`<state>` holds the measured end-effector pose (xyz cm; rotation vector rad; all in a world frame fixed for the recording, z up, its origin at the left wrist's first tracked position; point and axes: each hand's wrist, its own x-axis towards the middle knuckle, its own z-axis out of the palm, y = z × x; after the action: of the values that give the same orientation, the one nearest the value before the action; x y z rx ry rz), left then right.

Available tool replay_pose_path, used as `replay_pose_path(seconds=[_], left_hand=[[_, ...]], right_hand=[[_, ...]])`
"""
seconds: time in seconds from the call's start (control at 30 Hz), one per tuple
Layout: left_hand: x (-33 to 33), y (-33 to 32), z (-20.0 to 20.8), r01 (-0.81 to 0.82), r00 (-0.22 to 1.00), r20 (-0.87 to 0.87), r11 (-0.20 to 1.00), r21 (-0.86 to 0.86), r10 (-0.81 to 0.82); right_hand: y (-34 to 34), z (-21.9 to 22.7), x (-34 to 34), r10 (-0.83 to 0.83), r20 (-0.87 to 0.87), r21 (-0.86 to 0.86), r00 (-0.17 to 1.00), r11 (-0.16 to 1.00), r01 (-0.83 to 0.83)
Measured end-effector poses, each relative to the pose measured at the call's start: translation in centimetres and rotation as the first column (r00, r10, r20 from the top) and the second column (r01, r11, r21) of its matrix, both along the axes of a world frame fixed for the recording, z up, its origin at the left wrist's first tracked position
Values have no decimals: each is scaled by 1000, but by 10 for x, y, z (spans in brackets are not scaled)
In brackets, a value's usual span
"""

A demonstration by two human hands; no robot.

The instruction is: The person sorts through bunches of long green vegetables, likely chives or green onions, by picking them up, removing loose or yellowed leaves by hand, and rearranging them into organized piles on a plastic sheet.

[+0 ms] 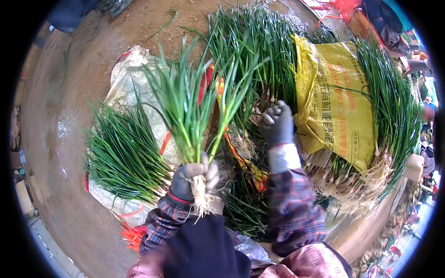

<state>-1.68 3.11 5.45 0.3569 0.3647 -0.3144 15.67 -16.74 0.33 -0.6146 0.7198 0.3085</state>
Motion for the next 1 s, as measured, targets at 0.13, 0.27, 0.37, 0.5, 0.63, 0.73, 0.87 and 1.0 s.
replay_pose_path(seconds=[0.13,0.27,0.37,0.5,0.63,0.73,0.87,1.0], left_hand=[[19,23,-2,-97,953,286,995,-24,99],[45,3,-1,-159,983,107,982,99,148],[30,8,-40,-84,996,-26,993,-88,82],[32,-8,-55,-21,1000,15,976,-216,25],[33,-8,-36,55,991,-124,998,16,-53],[32,-6,-48,85,996,-47,992,94,-81],[37,-16,-27,161,974,-186,972,169,-129],[38,-29,-20,172,971,-159,984,-49,-177]], right_hand=[[-67,50,-58,958,-96,-413,268,207,-887],[-87,58,-98,728,-484,-695,-485,-657,-291],[-20,22,-55,844,-522,-845,125,-491,-214],[22,-33,-14,651,-639,-751,409,-643,-148],[4,-17,-18,714,-395,-915,578,-362,-178],[-18,11,-8,778,-82,-757,623,358,-546],[-29,14,-17,780,162,-334,604,619,-710],[-21,2,-38,849,130,-299,512,526,-796]])
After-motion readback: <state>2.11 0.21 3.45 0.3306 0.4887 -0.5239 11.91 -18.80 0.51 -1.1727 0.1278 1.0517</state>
